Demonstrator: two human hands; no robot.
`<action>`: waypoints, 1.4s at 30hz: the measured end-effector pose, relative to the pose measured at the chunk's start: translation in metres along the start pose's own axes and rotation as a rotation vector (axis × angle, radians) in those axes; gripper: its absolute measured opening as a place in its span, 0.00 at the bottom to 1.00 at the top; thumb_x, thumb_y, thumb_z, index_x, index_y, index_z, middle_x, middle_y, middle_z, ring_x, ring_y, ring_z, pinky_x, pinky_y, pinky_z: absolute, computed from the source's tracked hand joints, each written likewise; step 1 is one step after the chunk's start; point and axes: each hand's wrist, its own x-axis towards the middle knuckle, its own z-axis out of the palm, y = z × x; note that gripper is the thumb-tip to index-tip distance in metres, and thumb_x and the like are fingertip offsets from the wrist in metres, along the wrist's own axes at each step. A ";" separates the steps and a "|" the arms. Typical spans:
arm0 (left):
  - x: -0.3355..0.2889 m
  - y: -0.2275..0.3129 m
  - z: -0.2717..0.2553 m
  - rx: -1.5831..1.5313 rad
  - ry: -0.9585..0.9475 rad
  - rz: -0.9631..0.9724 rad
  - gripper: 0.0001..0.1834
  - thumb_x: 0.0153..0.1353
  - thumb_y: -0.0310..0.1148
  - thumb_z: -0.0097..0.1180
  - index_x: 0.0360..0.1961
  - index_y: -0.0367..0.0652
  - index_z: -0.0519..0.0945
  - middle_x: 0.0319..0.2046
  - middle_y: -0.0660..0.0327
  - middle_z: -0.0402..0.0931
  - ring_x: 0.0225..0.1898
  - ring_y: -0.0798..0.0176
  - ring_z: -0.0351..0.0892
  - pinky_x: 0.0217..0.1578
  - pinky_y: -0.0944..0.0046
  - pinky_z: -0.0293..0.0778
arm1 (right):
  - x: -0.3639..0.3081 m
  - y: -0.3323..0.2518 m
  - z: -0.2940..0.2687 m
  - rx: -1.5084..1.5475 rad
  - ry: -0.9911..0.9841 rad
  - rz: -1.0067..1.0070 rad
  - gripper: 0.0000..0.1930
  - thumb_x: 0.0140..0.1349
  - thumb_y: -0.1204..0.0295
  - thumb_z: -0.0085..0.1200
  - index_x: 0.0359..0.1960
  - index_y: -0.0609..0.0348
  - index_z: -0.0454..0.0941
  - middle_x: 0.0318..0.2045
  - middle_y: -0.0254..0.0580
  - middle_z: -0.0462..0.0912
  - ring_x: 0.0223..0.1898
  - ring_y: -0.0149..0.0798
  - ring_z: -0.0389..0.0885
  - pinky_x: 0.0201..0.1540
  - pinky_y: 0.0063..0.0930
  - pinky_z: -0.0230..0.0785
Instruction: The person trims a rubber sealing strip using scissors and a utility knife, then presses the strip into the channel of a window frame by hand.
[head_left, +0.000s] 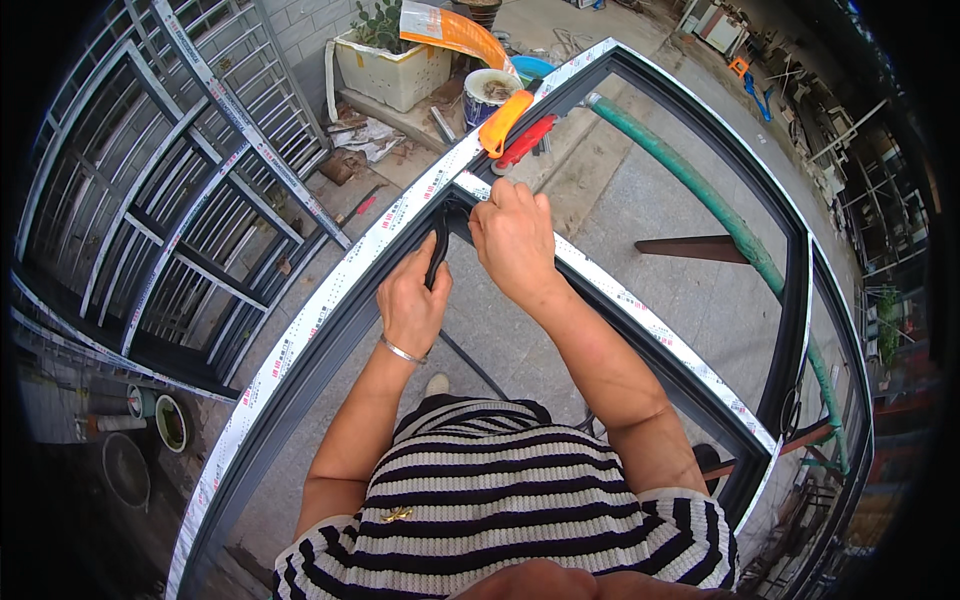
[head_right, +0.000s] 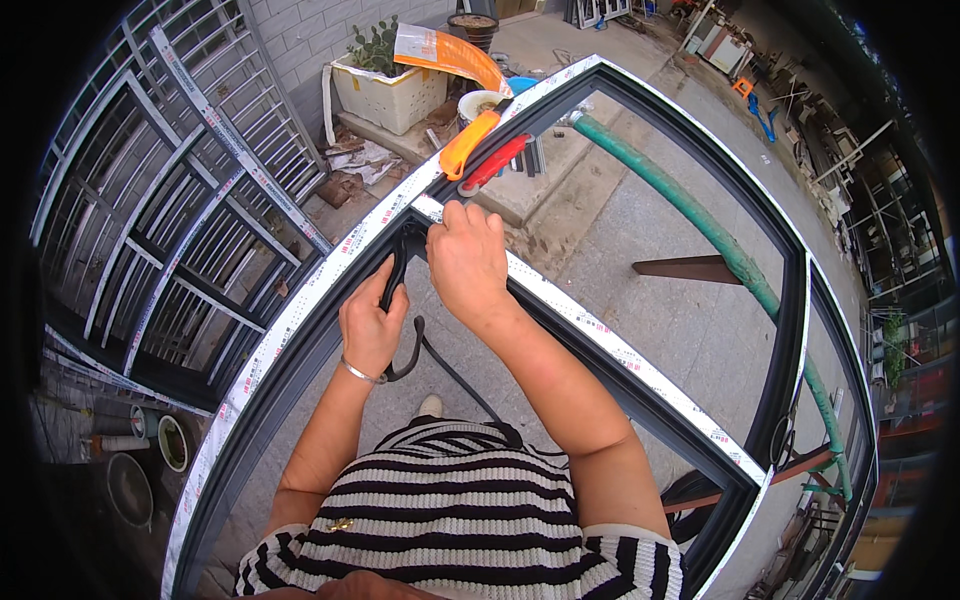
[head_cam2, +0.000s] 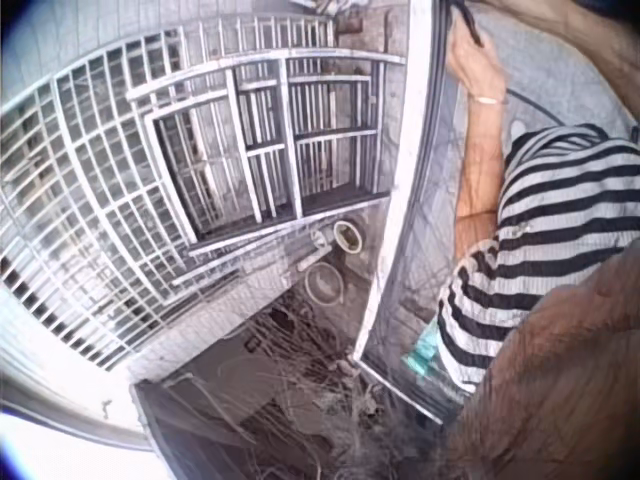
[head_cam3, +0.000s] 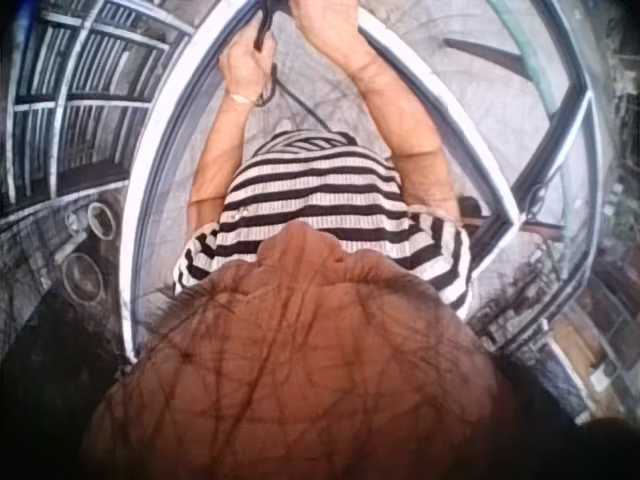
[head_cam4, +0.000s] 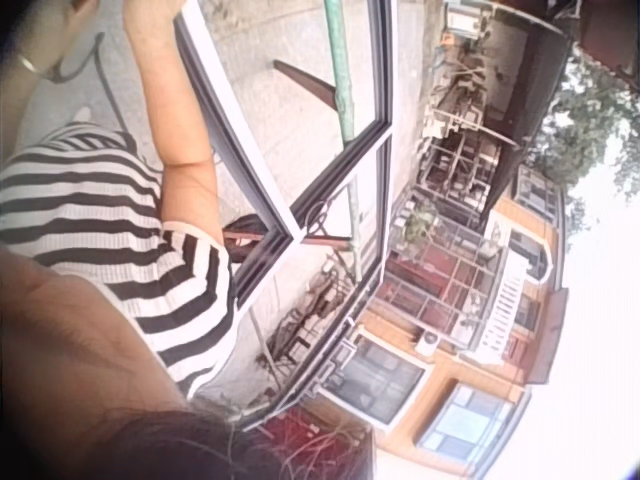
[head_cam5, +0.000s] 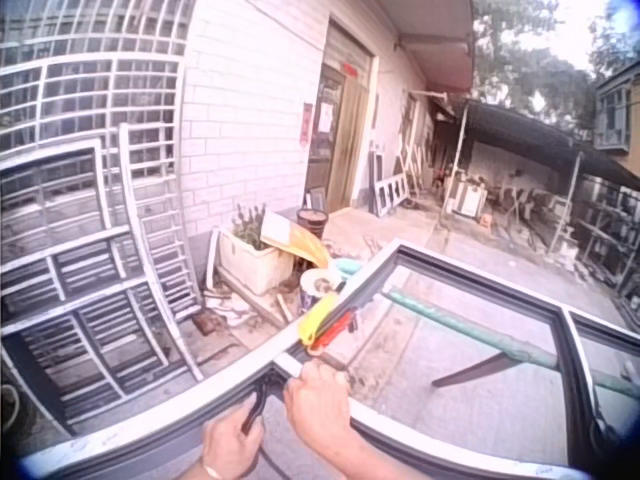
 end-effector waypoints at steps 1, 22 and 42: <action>0.001 -0.001 0.000 -0.010 0.006 0.023 0.23 0.59 0.26 0.60 0.56 0.31 0.78 0.43 0.42 0.83 0.41 0.46 0.85 0.43 0.58 0.78 | 0.001 0.000 -0.001 0.003 -0.002 0.001 0.04 0.52 0.71 0.61 0.23 0.56 0.82 0.31 0.38 0.72 0.40 0.42 0.72 0.43 0.40 0.59; 0.011 0.001 0.000 0.116 -0.036 -0.032 0.27 0.55 0.27 0.57 0.59 0.35 0.77 0.40 0.40 0.82 0.39 0.41 0.83 0.43 0.53 0.78 | 0.002 0.003 -0.008 0.091 -0.017 0.013 0.03 0.52 0.74 0.66 0.28 0.56 0.85 0.31 0.37 0.72 0.40 0.42 0.73 0.43 0.38 0.59; 0.009 -0.003 0.004 0.084 -0.026 -0.029 0.29 0.54 0.27 0.57 0.59 0.35 0.77 0.39 0.42 0.83 0.32 0.44 0.84 0.36 0.52 0.78 | 0.015 -0.017 0.007 -0.165 0.052 0.188 0.32 0.45 0.62 0.74 0.51 0.54 0.72 0.50 0.41 0.73 0.54 0.46 0.69 0.56 0.46 0.57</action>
